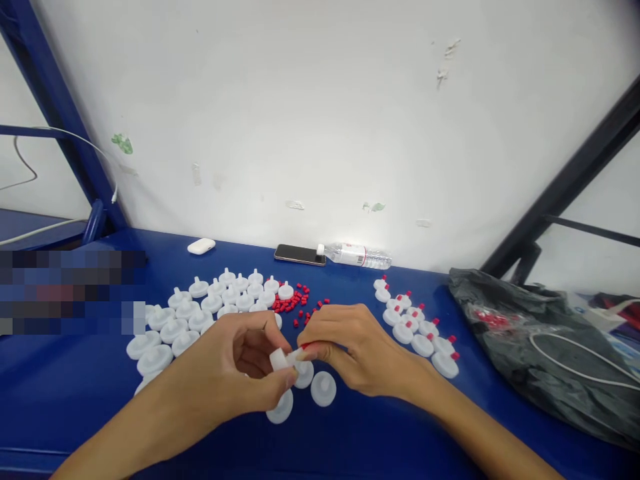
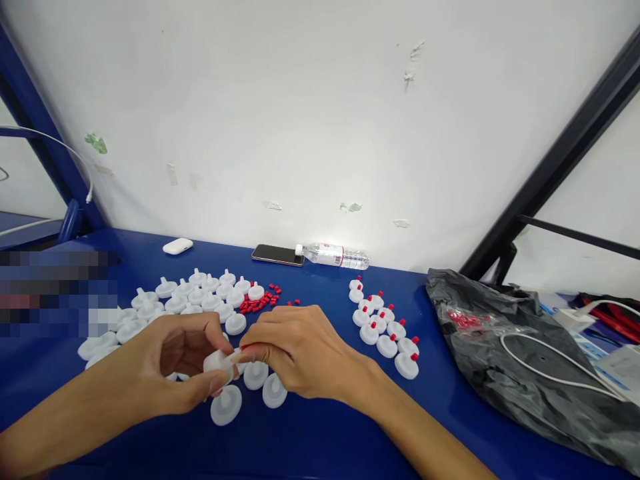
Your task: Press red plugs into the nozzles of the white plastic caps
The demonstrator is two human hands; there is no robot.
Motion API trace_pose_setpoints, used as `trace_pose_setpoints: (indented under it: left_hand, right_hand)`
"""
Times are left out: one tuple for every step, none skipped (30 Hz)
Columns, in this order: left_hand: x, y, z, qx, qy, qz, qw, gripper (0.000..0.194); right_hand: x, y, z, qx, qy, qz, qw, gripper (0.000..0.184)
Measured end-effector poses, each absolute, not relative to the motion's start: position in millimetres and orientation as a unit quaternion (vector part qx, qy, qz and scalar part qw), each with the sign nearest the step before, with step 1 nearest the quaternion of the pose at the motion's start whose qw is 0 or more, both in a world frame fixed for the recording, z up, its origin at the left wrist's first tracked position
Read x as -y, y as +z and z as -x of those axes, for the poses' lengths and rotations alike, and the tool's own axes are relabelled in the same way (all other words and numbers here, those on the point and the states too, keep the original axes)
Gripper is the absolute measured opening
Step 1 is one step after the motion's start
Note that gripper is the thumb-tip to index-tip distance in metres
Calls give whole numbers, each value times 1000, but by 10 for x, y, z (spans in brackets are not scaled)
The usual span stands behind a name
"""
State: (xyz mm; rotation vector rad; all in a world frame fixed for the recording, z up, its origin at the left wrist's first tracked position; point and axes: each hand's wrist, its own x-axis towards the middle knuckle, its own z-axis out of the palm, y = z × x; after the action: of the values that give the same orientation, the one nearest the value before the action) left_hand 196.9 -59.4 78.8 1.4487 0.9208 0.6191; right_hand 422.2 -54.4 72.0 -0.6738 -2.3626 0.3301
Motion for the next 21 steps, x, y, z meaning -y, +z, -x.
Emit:
trace_pose_setpoints:
  left_hand:
    - [592, 796, -1956, -400, 264, -628, 613, 26]
    - [582, 802, -1937, -393, 253, -624, 626, 27]
    - [562, 804, -1913, -378, 234, -616, 650, 27]
    - [535, 805, -1886, -358, 213, -604, 680, 28]
    - [503, 803, -1860, -337, 192, -589, 709, 30]
    - [470, 800, -1838, -319, 174, -577, 731, 31]
    - [443, 798, -1824, -309, 160, -572, 743, 33]
    - [424, 797, -1819, -310, 155, -575, 741, 34]
    - [418, 798, -1825, -324, 161, -586, 725, 33]
    - [427, 801, -1842, -348, 174, -604, 695, 31]
    - [450, 806, -1866, -374, 191, -627, 656, 27]
    - [484, 810, -1896, -398, 208, -648, 615, 23]
    - [528, 812, -1928, -415, 222, -667, 578, 19]
    - [575, 812, -1959, -429, 233, -682, 545, 15]
    - [621, 808, -1985, -440, 241, -694, 516, 14]
    - [662, 802, -2005, -449, 251, -702, 493, 14]
    - [694, 794, -2016, -456, 261, -705, 476, 14]
    - [714, 786, -2019, -459, 271, -705, 468, 16]
    - [721, 781, -2013, -455, 275, -701, 476, 17]
    - [715, 778, -2002, -444, 272, -693, 499, 19]
    - [698, 778, -1986, -428, 263, -680, 535, 20]
  right_hand:
    - [551, 726, -4216, 901, 126, 256, 326, 29]
    - [560, 734, -4206, 902, 126, 252, 327, 29]
    - [570, 742, -4194, 903, 123, 248, 329, 30]
    - [579, 749, -4182, 904, 117, 244, 331, 30]
    - [586, 752, -4172, 906, 107, 240, 331, 30]
    - [589, 750, -4167, 909, 93, 240, 326, 30]
    - [588, 743, -4167, 913, 80, 243, 319, 31]
    - [585, 731, -4171, 916, 71, 249, 308, 31]
    - [579, 715, -4178, 918, 71, 256, 294, 30]
    - [574, 697, -4186, 919, 81, 267, 278, 28]
    - [570, 678, -4193, 918, 100, 279, 264, 27]
    - [568, 661, -4197, 914, 123, 291, 254, 25]
    - [569, 647, -4199, 908, 148, 303, 247, 25]
    - [570, 640, -4199, 901, 171, 315, 244, 26]
    - [572, 640, -4198, 895, 188, 323, 244, 29]
    - [575, 648, -4199, 891, 198, 327, 246, 32]
    - [578, 665, -4202, 890, 203, 323, 249, 34]
    - [581, 689, -4206, 894, 201, 314, 251, 35]
    - [587, 718, -4212, 899, 195, 301, 252, 36]
    - [595, 747, -4216, 904, 186, 290, 253, 37]
    - [606, 774, -4217, 907, 179, 281, 256, 37]
